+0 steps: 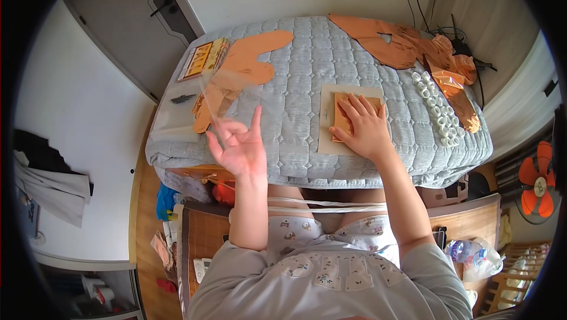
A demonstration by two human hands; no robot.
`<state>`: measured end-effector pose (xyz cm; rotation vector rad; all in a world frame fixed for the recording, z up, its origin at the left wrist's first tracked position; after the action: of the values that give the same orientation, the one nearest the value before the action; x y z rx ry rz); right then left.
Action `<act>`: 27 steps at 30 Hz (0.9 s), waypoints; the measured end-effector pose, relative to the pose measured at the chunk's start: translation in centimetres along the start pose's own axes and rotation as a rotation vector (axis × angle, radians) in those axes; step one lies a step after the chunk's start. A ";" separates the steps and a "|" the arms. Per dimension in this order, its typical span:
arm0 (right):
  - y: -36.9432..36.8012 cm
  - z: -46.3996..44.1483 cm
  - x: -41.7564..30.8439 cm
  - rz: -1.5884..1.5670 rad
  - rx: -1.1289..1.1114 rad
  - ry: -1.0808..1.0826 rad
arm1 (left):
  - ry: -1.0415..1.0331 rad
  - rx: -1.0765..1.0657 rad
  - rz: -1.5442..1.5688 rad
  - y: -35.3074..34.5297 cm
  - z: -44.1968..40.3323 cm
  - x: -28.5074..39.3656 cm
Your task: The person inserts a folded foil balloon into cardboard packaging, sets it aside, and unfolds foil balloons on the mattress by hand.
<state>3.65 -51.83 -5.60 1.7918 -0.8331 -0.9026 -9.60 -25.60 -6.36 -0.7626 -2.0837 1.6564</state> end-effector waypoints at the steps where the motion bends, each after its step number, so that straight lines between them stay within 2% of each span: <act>1: -0.1 0.0 0.0 -0.003 -0.004 0.004 | 0.055 0.003 0.076 0.8 0.1 0.6; 3: -0.2 0.0 0.2 0.005 0.007 0.000 | 0.064 -0.070 0.064 1.3 0.6 2.2; 6: -0.2 0.0 0.1 0.012 0.014 -0.001 | -0.377 -0.185 -0.770 2.8 2.7 7.7; 7: -0.3 0.0 0.1 0.006 0.011 0.003 | -0.382 -0.184 -0.777 4.2 3.5 9.0; 9: -0.4 0.0 0.2 0.022 0.031 0.006 | -0.488 -0.403 -1.477 3.3 5.7 10.0; 10: -0.5 0.1 0.2 0.019 0.021 0.007 | -0.545 -0.562 -1.587 2.7 6.7 10.1; 11: -0.6 0.1 0.2 0.021 0.027 0.012 | -0.541 -0.557 -1.595 2.6 7.2 10.8; 13: -0.5 0.0 0.2 0.021 0.031 0.015 | -0.446 -0.728 -1.910 2.5 7.7 10.4; 14: -0.4 0.0 0.1 0.025 0.033 0.013 | -0.353 -0.762 -1.944 2.8 7.5 10.3; 17: -0.7 0.0 0.3 0.011 0.026 0.010 | -0.430 -0.683 -1.906 2.7 7.7 9.9; 19: -0.8 0.0 0.4 -0.009 0.023 0.008 | -0.409 -0.738 -1.907 2.2 8.1 8.2; 22: -0.5 0.1 0.3 -0.003 0.041 0.011 | -0.362 -0.688 -1.916 1.5 9.3 3.8; 25: -0.3 0.1 0.2 0.020 0.021 -0.007 | -0.307 -0.729 -2.051 -0.3 9.6 0.8; 27: -0.4 0.1 0.3 0.016 0.013 0.001 | -0.174 -0.900 -2.349 -1.3 9.8 -0.8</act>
<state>3.79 -51.95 -6.06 1.7940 -0.8540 -0.8880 -15.01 -33.80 -7.43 1.3655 -1.6848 -0.5433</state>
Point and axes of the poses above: each hand's wrist, its own z-axis away from the middle knuckle, its own y-axis out of the back of the hand, x = y × z, the point moved 8 cm from there along -z, towards the middle knuckle, and after that the axes turned 10 degrees about -y, right-handed, at the moved point
